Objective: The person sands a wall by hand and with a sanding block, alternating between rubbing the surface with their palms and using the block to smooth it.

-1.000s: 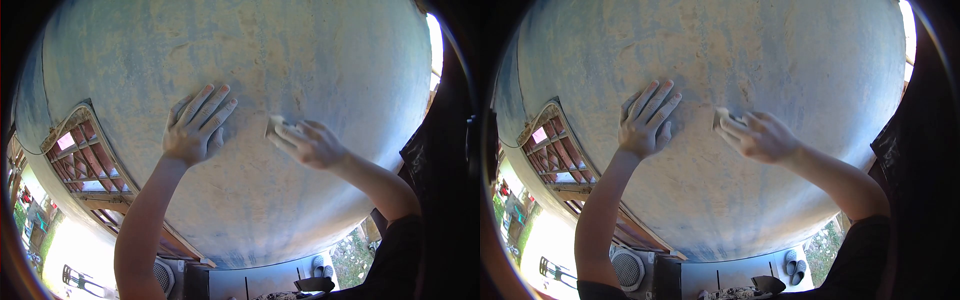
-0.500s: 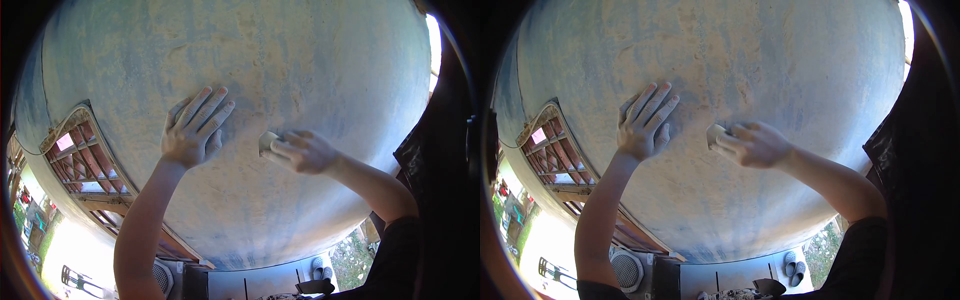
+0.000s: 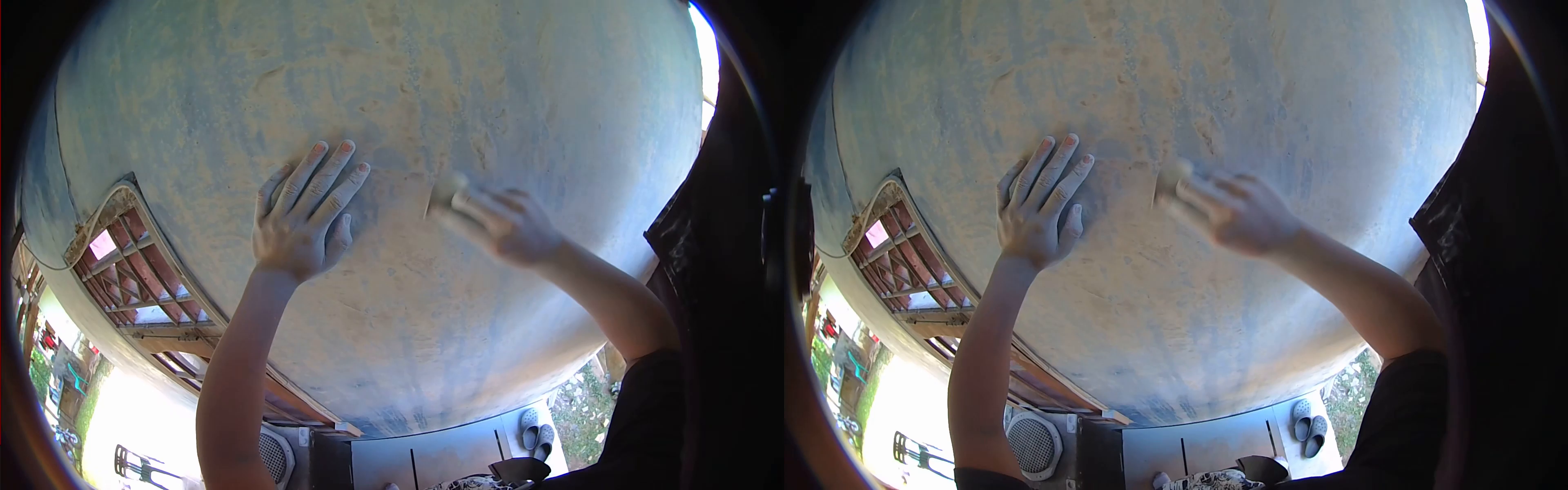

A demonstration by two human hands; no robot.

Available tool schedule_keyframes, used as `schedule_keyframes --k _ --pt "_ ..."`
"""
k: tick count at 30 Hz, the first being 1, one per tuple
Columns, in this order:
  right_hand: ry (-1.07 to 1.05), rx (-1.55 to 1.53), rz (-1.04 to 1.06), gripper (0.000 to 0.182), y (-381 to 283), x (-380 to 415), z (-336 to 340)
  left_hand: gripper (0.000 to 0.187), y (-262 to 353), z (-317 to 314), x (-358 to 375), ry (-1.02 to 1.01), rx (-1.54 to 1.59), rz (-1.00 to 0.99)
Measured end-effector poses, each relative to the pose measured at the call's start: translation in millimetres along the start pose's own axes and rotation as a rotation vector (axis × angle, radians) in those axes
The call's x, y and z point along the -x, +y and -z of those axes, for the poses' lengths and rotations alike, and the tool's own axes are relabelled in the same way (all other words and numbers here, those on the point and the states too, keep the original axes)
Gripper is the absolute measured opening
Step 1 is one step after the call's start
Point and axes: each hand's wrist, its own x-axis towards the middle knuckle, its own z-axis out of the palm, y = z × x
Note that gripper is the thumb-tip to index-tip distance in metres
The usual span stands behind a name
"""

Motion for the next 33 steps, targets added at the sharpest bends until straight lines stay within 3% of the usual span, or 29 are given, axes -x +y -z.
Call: schedule_keyframes --k 2,5,6,8,11,13,15,21,23,24,25,27,32,33 --pt "-0.049 -0.062 -0.217 0.038 16.8 -8.1 6.3 0.061 0.6 -0.6 0.1 -0.002 -0.001 0.011" --pt "-0.009 -0.17 -0.298 0.036 12.6 -8.2 1.4 0.061 0.8 -0.7 1.1 -0.007 0.004 0.017" --pt "-0.012 -0.174 -0.292 0.036 3.8 -3.4 -2.7 0.06 0.5 -0.7 0.6 0.0 0.008 0.012" --pt "0.049 -0.053 -0.029 0.035 -19.7 11.1 -12.3 0.06 0.5 -2.2 1.1 0.008 0.014 0.015" --pt "0.026 -0.03 0.046 0.035 -16.2 7.3 -5.5 0.059 1.0 -3.1 1.0 0.03 0.01 0.017" --pt "0.088 -0.008 0.01 0.035 1.6 -10.4 4.5 0.058 0.9 -2.5 0.8 0.035 -0.001 0.026" --pt "0.004 -0.115 -0.276 0.037 11.6 -21.2 13.0 0.058 1.2 -1.2 0.7 0.013 0.001 0.019" --pt "0.088 -0.123 -0.104 0.032 -36.9 5.2 -6.8 0.057 -0.4 -2.5 0.4 0.026 -0.004 0.002" --pt "-0.097 -0.101 0.037 0.036 -46.1 15.0 5.2 0.058 0.4 -3.1 0.7 0.033 -0.002 -0.001" --pt "0.043 -0.107 0.016 0.038 -40.5 10.4 -1.0 0.058 0.3 -2.7 0.6 0.037 -0.002 0.002" --pt "0.048 -0.105 0.023 0.038 -34.5 4.6 -5.0 0.058 0.5 -2.1 0.8 0.041 -0.009 0.006" --pt "0.173 -0.075 -0.232 0.037 -23.2 -13.6 -7.6 0.052 1.7 -0.4 0.5 0.051 0.009 -0.007" --pt "0.214 -0.143 -0.362 0.036 -37.8 -16.9 -14.9 0.051 2.7 2.1 -0.3 0.041 0.0 -0.01" --pt "0.119 -0.147 -0.297 0.037 -51.2 -2.1 -18.2 0.051 2.5 1.9 -1.3 0.045 -0.002 -0.01"
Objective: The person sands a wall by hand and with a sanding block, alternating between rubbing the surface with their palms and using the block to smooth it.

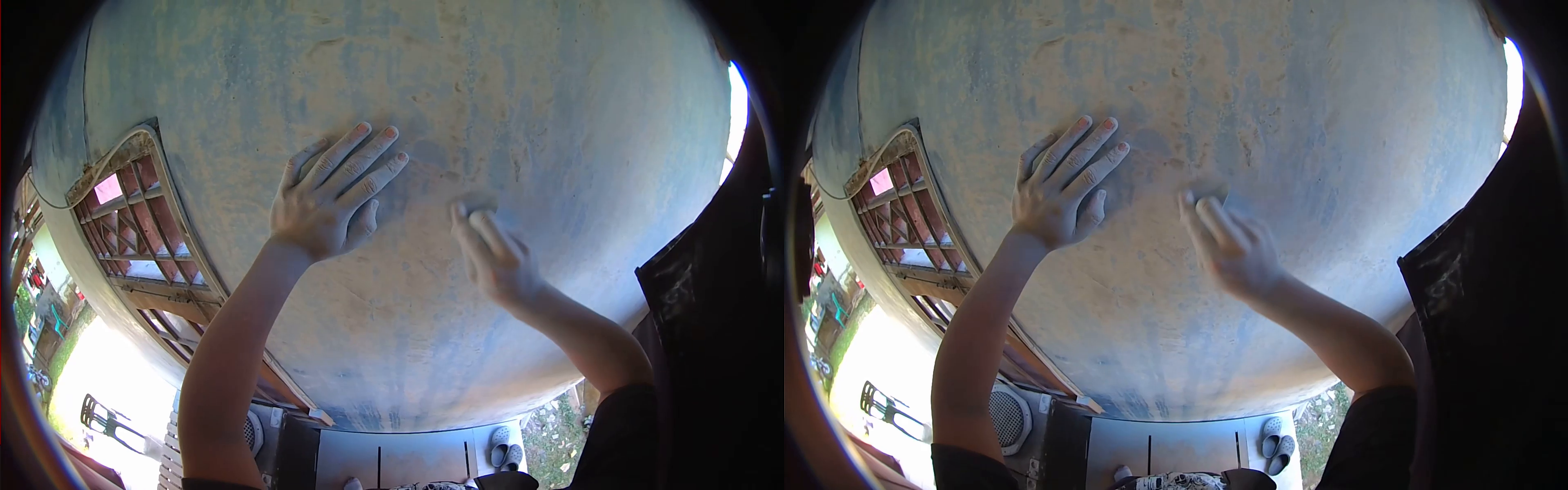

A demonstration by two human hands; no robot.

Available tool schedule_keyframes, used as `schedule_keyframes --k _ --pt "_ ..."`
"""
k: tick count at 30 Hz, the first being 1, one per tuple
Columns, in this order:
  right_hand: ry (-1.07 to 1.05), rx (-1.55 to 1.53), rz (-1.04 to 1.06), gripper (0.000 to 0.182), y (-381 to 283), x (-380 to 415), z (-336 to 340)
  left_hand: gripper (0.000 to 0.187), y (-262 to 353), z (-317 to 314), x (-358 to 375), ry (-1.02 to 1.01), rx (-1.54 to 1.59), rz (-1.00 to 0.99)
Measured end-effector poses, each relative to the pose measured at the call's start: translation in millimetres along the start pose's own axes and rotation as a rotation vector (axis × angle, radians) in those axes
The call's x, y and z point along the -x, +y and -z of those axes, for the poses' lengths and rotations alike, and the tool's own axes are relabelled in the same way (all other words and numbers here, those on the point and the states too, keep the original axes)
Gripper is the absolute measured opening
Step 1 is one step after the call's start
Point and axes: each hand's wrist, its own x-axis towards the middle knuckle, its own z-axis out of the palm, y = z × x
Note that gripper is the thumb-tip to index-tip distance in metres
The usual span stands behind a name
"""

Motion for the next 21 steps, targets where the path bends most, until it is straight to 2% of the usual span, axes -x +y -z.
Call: schedule_keyframes --k 1,2,4,6,8,10,13,15,18,19,20,21 --pt "-0.099 0.007 0.061 0.037 -4.5 8.9 1.4 0.051 -1.0 -1.2 0.1 0.002 0.003 -0.004" --pt "-0.101 0.011 0.06 0.037 -3.0 12.4 5.7 0.055 -2.2 -3.4 1.8 0.002 0.002 0.006" --pt "-0.121 0.04 0.239 0.034 3.7 11.6 17.8 0.06 -1.4 -5.1 2.0 0.01 -0.002 0.024" --pt "-0.041 0.04 0.224 0.033 23.0 2.6 7.1 0.059 -1.7 -5.0 3.4 0.003 -0.007 0.023" --pt "0.005 0.02 0.014 0.034 31.5 -18.0 15.3 0.053 -1.2 -1.6 2.8 -0.001 -0.005 0.017" --pt "0.01 0.031 -0.017 0.035 27.9 -24.4 18.2 0.049 0.4 -0.6 2.9 -0.008 0.004 -0.002" --pt "0.042 -0.002 -0.001 0.035 12.6 3.4 4.2 0.048 0.1 -3.7 5.0 0.012 0.004 -0.006" --pt "-0.18 0.01 0.219 0.038 -3.7 18.9 12.1 0.048 -0.4 -4.4 6.4 0.025 0.004 -0.006" --pt "-0.196 0.063 0.311 0.039 3.4 11.8 20.7 0.048 -0.8 -1.7 3.9 0.026 0.008 -0.009" --pt "-0.029 0.074 0.266 0.039 9.5 3.5 5.6 0.048 -0.7 -1.2 3.1 0.033 0.006 -0.016" --pt "-0.024 0.081 0.262 0.039 22.4 -3.7 3.8 0.049 -0.1 -1.6 3.9 0.026 0.008 -0.007" --pt "-0.015 0.085 0.155 0.038 31.5 -20.0 10.8 0.049 -0.4 -2.3 4.2 0.014 0.011 0.002"
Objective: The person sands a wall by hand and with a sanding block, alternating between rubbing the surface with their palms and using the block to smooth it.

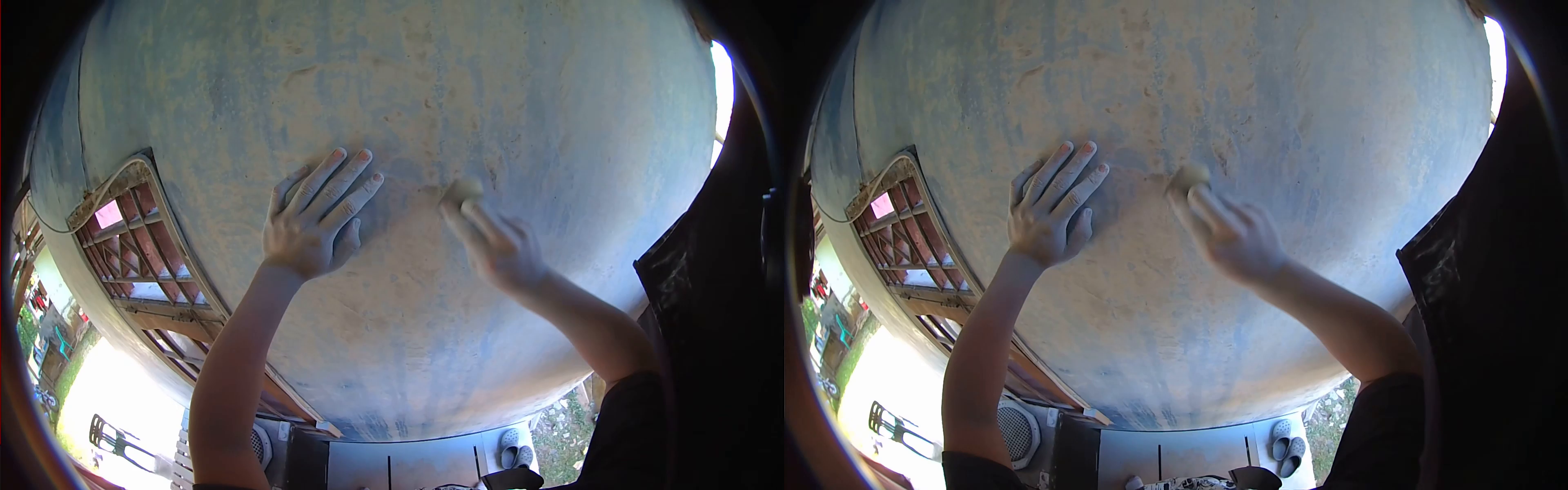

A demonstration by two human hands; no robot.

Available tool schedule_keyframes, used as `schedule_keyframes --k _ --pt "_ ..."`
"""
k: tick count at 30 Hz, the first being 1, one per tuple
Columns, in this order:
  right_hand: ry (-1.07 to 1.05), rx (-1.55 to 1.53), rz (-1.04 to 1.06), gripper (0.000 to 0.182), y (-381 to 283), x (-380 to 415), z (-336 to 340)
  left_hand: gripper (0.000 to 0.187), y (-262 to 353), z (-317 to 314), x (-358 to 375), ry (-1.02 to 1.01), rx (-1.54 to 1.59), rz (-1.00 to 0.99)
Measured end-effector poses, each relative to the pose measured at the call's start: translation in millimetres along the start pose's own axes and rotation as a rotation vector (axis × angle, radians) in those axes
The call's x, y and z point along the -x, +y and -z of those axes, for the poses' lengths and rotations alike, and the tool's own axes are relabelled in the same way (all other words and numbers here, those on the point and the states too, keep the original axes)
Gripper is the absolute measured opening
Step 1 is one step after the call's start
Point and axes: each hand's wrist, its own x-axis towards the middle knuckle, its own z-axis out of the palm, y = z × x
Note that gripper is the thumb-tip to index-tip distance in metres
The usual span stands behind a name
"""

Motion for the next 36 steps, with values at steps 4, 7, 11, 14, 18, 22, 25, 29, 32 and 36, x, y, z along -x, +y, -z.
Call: schedule_keyframes --k 4,7,11,14,18,22,25,29,32,36 --pt "-0.048 -0.082 -0.233 0.039 -5.4 -14.8 10.0 0.052 -1.4 -2.1 0.6 0.008 0.009 -0.009" --pt "-0.006 -0.08 -0.14 0.042 -33.8 22.7 -19.1 0.052 -1.9 -0.9 0.7 0.007 0.001 -0.014" --pt "-0.062 -0.026 -0.024 0.044 -40.0 33.3 -3.5 0.051 0.0 0.1 8.6 -0.007 -0.006 -0.019" --pt "-0.003 -0.036 -0.199 0.042 -23.3 -1.5 2.8 0.05 -2.7 -3.3 7.8 0.015 -0.004 -0.029" --pt "0.125 -0.025 -0.295 0.032 -23.0 -32.0 11.3 0.049 -1.8 -2.9 8.9 0.009 -0.01 -0.036" --pt "0.138 -0.034 -0.362 0.03 -42.0 -8.8 2.5 0.048 -2.2 -4.9 10.2 0.019 -0.016 -0.039" --pt "0.085 -0.049 -0.37 0.031 -57.4 19.5 -1.0 0.048 -1.5 -3.2 10.7 0.025 -0.018 -0.042" --pt "0.125 -0.078 -0.406 0.037 -41.5 3.0 -1.4 0.047 -4.6 -5.1 10.6 0.034 -0.015 -0.036" --pt "0.164 -0.092 -0.472 0.042 -33.1 -24.0 -4.6 0.047 -2.1 -5.9 10.2 0.036 -0.006 -0.017" --pt "0.15 -0.124 -0.55 0.033 -56.8 -25.3 -2.1 0.048 -0.4 -5.4 9.8 0.05 -0.012 -0.002"
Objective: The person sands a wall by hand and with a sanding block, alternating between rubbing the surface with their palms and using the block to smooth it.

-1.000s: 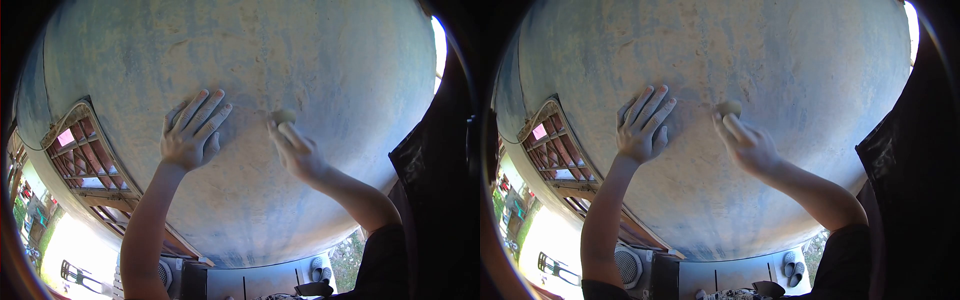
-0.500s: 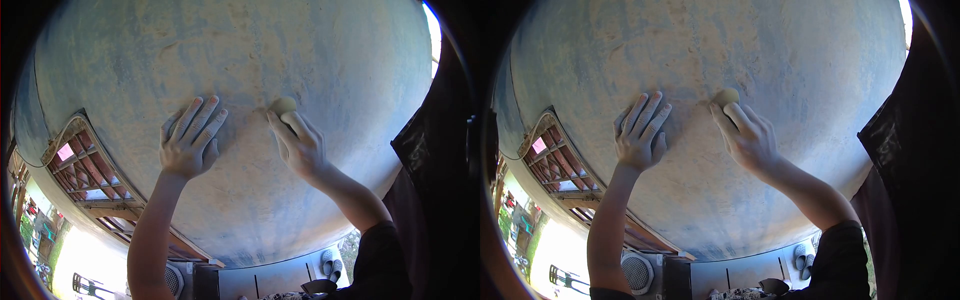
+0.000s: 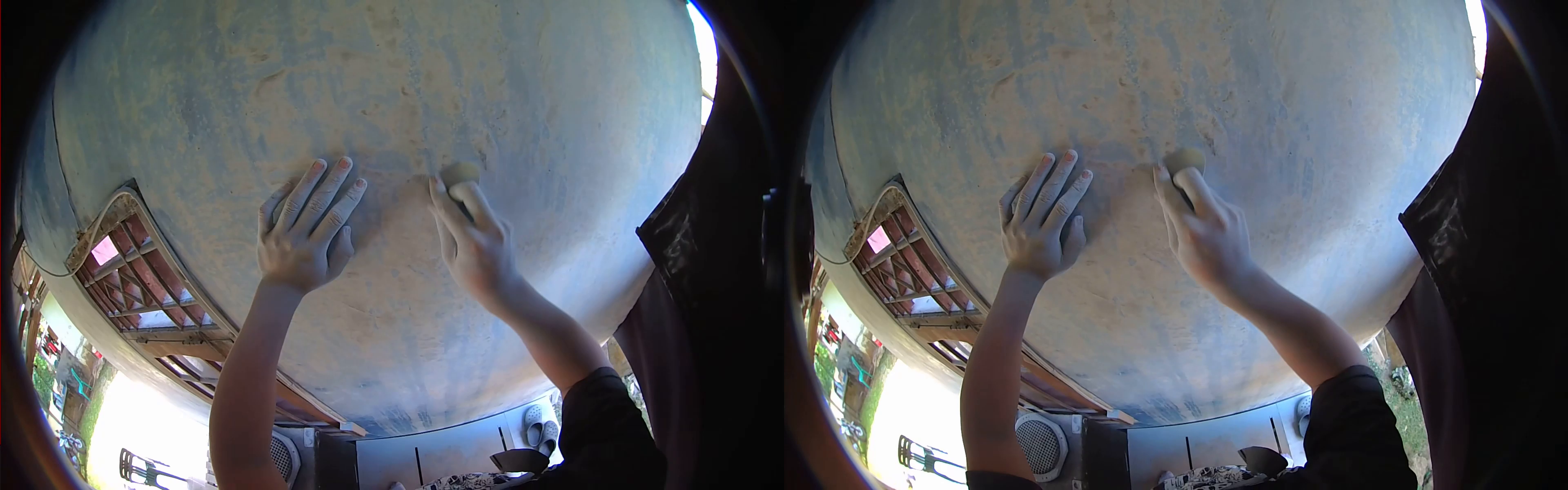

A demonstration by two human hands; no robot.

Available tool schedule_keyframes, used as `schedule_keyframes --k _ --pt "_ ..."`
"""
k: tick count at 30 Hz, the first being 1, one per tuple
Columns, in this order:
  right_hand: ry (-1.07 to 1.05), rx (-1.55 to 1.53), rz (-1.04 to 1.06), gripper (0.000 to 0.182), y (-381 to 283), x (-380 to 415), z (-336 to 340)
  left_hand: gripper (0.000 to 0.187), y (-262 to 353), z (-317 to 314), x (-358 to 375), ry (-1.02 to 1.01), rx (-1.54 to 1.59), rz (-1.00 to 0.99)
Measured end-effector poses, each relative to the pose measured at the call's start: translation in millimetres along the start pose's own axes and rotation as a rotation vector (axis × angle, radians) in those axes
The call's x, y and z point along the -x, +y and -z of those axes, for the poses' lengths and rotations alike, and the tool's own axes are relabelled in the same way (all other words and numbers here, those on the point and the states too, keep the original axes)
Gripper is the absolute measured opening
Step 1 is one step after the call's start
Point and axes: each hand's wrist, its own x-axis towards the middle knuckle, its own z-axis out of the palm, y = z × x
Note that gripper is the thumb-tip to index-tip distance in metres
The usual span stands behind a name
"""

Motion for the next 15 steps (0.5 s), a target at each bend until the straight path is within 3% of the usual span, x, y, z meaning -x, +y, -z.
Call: schedule_keyframes --k 4,15 --pt "-0.079 -0.023 -0.088 0.036 -2.0 52.6 8.7 0.047 -1.4 3.1 0.7 -0.017 -0.019 -0.047" --pt "-0.037 -0.068 -0.149 0.042 -13.2 39.8 2.1 0.049 -2.4 1.2 1.0 -0.014 -0.011 -0.045"
